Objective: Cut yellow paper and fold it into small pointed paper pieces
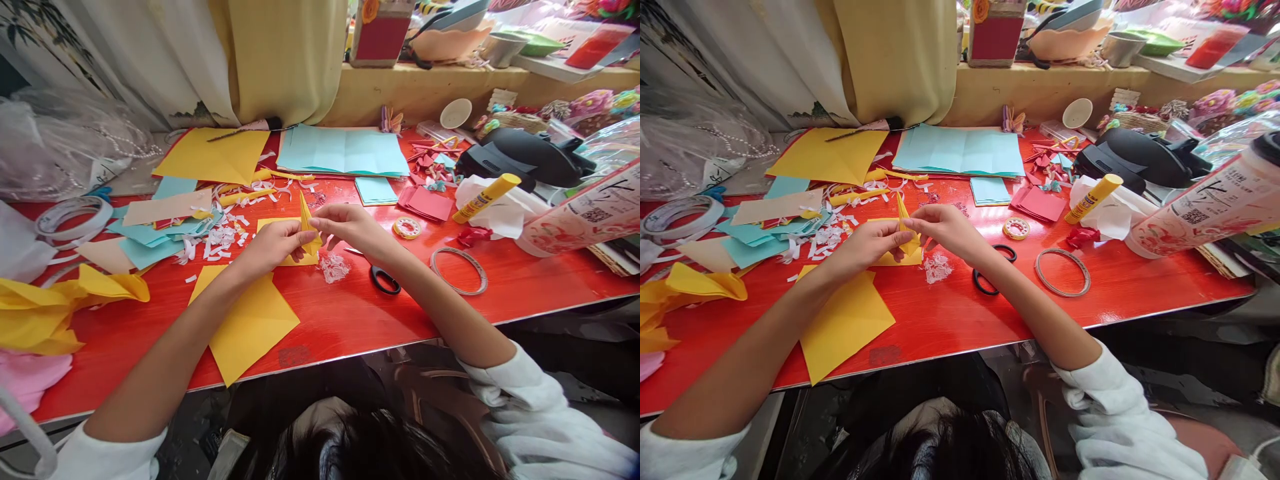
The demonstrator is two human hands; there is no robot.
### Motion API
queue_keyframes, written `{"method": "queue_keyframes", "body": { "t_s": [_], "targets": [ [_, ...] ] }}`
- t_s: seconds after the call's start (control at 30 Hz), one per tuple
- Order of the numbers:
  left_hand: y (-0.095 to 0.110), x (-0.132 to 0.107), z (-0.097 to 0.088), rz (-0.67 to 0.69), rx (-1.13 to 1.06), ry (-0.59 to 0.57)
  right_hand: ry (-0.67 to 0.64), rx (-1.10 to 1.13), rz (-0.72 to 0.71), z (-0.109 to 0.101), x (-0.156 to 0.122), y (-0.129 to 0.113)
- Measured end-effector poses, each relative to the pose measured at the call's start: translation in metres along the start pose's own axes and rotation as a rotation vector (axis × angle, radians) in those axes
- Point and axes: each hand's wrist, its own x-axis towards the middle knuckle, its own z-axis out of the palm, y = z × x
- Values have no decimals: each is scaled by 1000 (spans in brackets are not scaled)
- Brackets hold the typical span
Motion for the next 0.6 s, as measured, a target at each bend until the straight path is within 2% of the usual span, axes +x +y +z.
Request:
{"method": "queue_keyframes", "body": {
  "t_s": [0.13, 0.4, 0.6],
  "targets": [
    [4, -2, 1, -13, -14, -92, 59, -43, -64, -1, 2, 5],
    [4, -4, 0, 38, 70, -28, -27, 29, -51, -2, 0, 1],
    [3, -3, 1, 109, 47, -84, 53, -31, -74, -3, 1, 2]
  ]
}}
